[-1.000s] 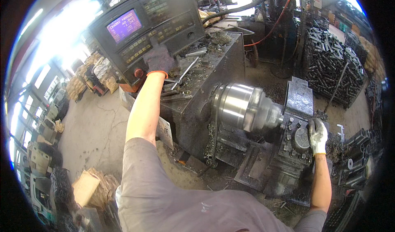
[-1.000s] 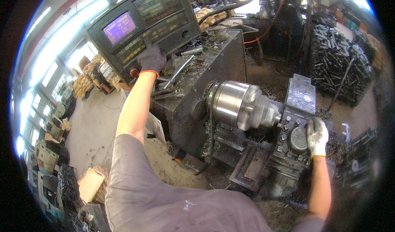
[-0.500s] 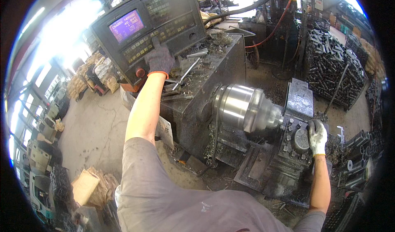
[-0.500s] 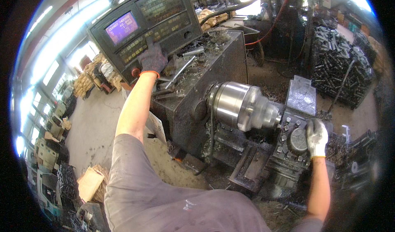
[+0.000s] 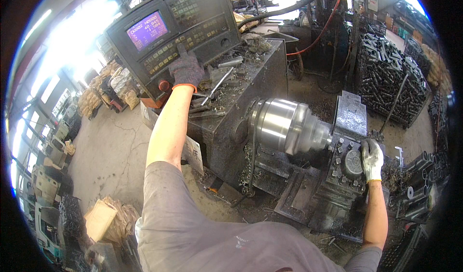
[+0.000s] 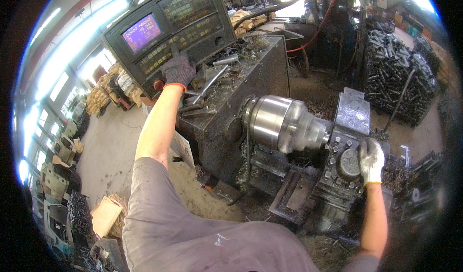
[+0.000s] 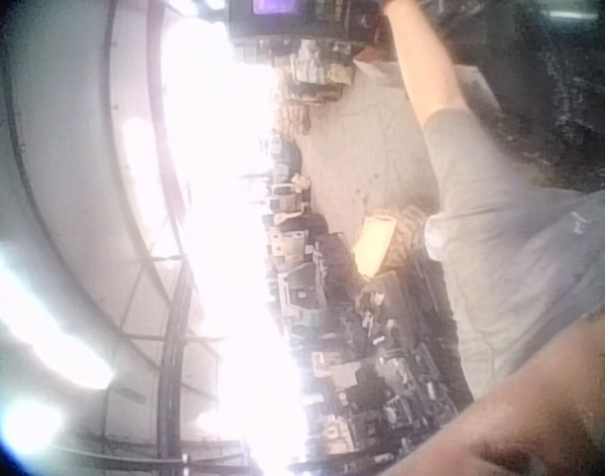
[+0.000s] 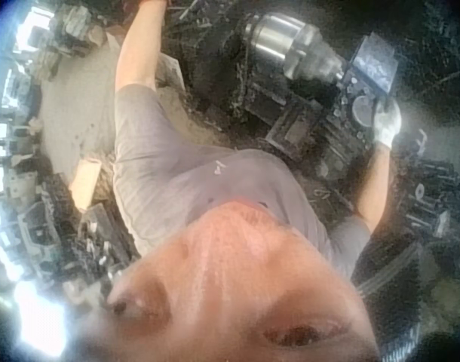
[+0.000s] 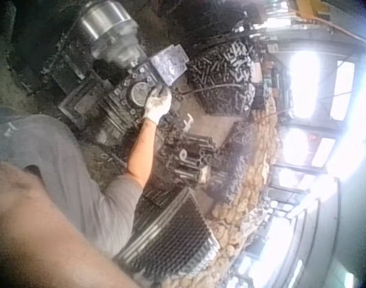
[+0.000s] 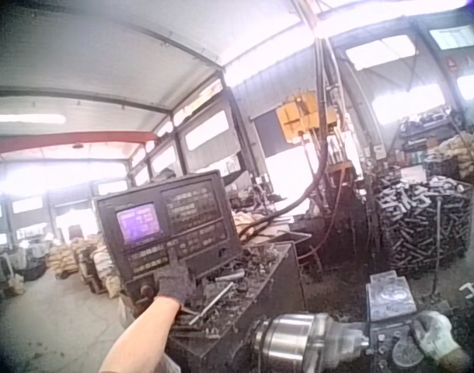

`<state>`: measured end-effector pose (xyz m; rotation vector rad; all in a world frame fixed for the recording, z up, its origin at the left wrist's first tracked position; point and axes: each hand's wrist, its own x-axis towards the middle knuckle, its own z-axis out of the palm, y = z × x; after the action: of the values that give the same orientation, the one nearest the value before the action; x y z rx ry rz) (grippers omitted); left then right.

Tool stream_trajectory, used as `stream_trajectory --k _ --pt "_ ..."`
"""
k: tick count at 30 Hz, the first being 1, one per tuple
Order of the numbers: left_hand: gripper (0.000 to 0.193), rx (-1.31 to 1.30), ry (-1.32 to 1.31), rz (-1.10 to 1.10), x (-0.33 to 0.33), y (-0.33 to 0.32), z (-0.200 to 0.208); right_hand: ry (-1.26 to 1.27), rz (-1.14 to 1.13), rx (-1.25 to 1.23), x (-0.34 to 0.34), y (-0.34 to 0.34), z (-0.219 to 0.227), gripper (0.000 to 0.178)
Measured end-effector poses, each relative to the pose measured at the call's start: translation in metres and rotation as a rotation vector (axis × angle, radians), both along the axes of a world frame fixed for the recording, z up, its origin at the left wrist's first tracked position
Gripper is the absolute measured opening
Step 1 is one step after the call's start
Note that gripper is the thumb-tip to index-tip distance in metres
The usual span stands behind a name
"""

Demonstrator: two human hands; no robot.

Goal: The person operates a metal lathe in a workshop, adjusting the chuck and control panel while the machine runs. They repeatedly interact with the control interface and manipulate the chuck, with metal shavings visible around the work area.

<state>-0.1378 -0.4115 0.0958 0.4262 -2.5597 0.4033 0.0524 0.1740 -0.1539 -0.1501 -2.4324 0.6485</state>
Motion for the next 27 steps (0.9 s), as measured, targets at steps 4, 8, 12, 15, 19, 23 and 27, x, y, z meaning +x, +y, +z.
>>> stream_trajectory --k 4,8,12,15,19,23,27 --pt "0.063 -0.047 -0.014 0.009 0.007 0.013 0.005 -0.026 0.000 -0.018 -0.001 0.003 -0.002 0.026" --pt "0.074 -0.059 -0.061 0.023 -0.005 0.015 0.006 -0.043 -0.031 -0.003 -0.003 0.004 -0.004 0.027" --pt "0.080 -0.095 0.066 -0.065 -0.029 -0.005 0.007 0.030 -0.146 0.073 0.000 -0.005 -0.004 0.027" --pt "0.081 0.012 -0.054 -0.062 -0.044 -0.022 0.011 0.075 -0.034 0.046 0.004 -0.007 0.002 0.027" --pt "0.071 -0.042 0.129 -0.255 -0.042 -0.025 0.005 0.040 0.016 -0.023 0.006 -0.009 0.010 0.028" --pt "0.064 -0.092 0.116 -0.124 -0.039 -0.023 0.003 -0.034 -0.046 0.000 0.006 -0.014 0.016 0.029" --pt "0.060 -0.144 0.067 -0.114 -0.043 -0.023 0.005 -0.016 -0.042 0.003 0.005 -0.016 0.016 0.029"
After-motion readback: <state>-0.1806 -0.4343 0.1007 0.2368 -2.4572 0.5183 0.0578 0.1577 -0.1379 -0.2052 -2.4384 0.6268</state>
